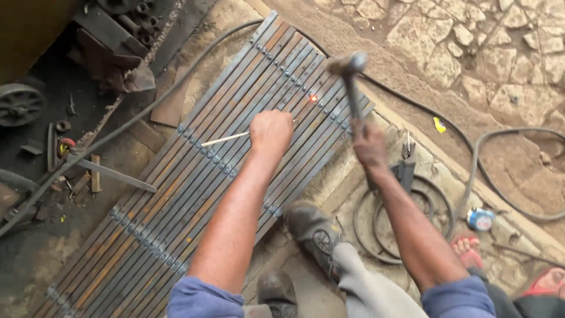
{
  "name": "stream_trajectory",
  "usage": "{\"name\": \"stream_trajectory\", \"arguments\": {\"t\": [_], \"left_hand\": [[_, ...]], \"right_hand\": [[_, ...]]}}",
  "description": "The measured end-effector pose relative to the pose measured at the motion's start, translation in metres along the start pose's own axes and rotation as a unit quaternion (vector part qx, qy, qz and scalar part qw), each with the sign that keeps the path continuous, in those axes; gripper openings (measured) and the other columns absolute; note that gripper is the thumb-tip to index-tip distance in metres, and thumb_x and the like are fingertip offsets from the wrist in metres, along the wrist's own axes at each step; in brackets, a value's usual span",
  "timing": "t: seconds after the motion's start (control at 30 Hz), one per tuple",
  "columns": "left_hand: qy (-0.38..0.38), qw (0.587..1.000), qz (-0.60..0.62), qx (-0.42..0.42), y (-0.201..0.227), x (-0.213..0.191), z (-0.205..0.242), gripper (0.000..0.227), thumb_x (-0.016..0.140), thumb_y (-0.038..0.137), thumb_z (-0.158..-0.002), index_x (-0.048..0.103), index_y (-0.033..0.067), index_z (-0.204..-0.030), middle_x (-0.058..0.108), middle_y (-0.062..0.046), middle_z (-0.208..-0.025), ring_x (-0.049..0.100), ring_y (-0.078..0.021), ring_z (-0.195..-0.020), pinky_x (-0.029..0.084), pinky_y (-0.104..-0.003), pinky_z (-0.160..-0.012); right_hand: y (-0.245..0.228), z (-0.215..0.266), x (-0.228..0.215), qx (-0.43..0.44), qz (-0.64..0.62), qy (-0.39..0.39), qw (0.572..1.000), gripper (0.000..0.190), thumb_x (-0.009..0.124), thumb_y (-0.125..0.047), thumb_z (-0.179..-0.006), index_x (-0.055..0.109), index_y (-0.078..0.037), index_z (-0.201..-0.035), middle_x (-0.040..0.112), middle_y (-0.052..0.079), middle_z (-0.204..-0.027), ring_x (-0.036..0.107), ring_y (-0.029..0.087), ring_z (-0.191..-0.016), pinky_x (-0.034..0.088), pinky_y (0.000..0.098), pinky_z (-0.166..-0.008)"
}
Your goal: The person welds a metal grate composed of parallel bars using a welding torch and electrode. They repeatedly strike the electrode to create sparks and weld the joints, then use a hammer to tap the welds. The person also uses a chisel to chip away slag from the welds.
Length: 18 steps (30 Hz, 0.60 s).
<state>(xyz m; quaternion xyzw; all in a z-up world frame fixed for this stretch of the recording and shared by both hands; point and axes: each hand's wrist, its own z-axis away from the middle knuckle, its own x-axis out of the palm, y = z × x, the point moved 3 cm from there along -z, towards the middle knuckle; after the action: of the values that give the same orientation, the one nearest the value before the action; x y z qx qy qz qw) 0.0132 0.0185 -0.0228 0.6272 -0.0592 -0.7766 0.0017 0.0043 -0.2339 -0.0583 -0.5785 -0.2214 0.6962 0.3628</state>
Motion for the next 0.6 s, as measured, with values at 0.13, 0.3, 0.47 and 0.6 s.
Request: {"name": "stream_trajectory", "arguments": {"t": [0.13, 0.3, 0.47, 0.6], "left_hand": [[0.005, 1.0, -0.015, 0.009, 0.0, -0.005, -0.01, 0.021, 0.062, 0.016, -0.089, 0.081, 0.014, -0.08, 0.077, -0.012, -0.081, 0.077, -0.0299, -0.077, 0.06, -0.041, -0.065], [0.008, 1.0, -0.016, 0.001, 0.012, -0.005, -0.01, 0.02, 0.063, 0.016, -0.088, 0.081, 0.0145, -0.08, 0.076, -0.011, -0.079, 0.077, -0.0296, -0.075, 0.06, -0.041, -0.065], [0.011, 0.999, -0.043, 0.005, 0.019, -0.014, -0.017, 0.02, 0.063, 0.017, -0.089, 0.081, 0.0166, -0.08, 0.077, -0.01, -0.079, 0.077, -0.0278, -0.075, 0.06, -0.04, -0.062], [-0.018, 0.999, -0.043, 0.01, 0.024, -0.017, -0.01, 0.019, 0.063, 0.014, -0.088, 0.081, 0.0161, -0.081, 0.077, -0.008, -0.079, 0.077, -0.027, -0.077, 0.06, -0.039, -0.064]], "right_hand": [[-0.042, 0.013, -0.051, -0.144, -0.258, -0.006, 0.955, 0.045, 0.05, -0.043, -0.112, 0.063, -0.004, -0.093, 0.057, 0.009, -0.068, 0.056, 0.019, -0.06, 0.043, 0.04, -0.054], [-0.019, 0.016, -0.022, -0.244, -0.041, 0.0, 0.969, 0.036, 0.054, -0.035, -0.109, 0.07, -0.004, -0.106, 0.065, 0.012, -0.074, 0.064, 0.027, -0.071, 0.048, 0.0417, -0.059], [-0.008, -0.012, -0.008, 0.017, 0.01, -0.066, 0.998, 0.046, 0.062, -0.044, -0.107, 0.068, -0.001, -0.091, 0.056, 0.006, -0.066, 0.061, 0.026, -0.066, 0.045, 0.0408, -0.06], [-0.031, -0.005, -0.038, -0.09, -0.236, -0.047, 0.966, 0.045, 0.056, -0.045, -0.107, 0.059, -0.005, -0.087, 0.053, 0.001, -0.067, 0.05, 0.023, -0.059, 0.039, 0.0394, -0.052]]}}
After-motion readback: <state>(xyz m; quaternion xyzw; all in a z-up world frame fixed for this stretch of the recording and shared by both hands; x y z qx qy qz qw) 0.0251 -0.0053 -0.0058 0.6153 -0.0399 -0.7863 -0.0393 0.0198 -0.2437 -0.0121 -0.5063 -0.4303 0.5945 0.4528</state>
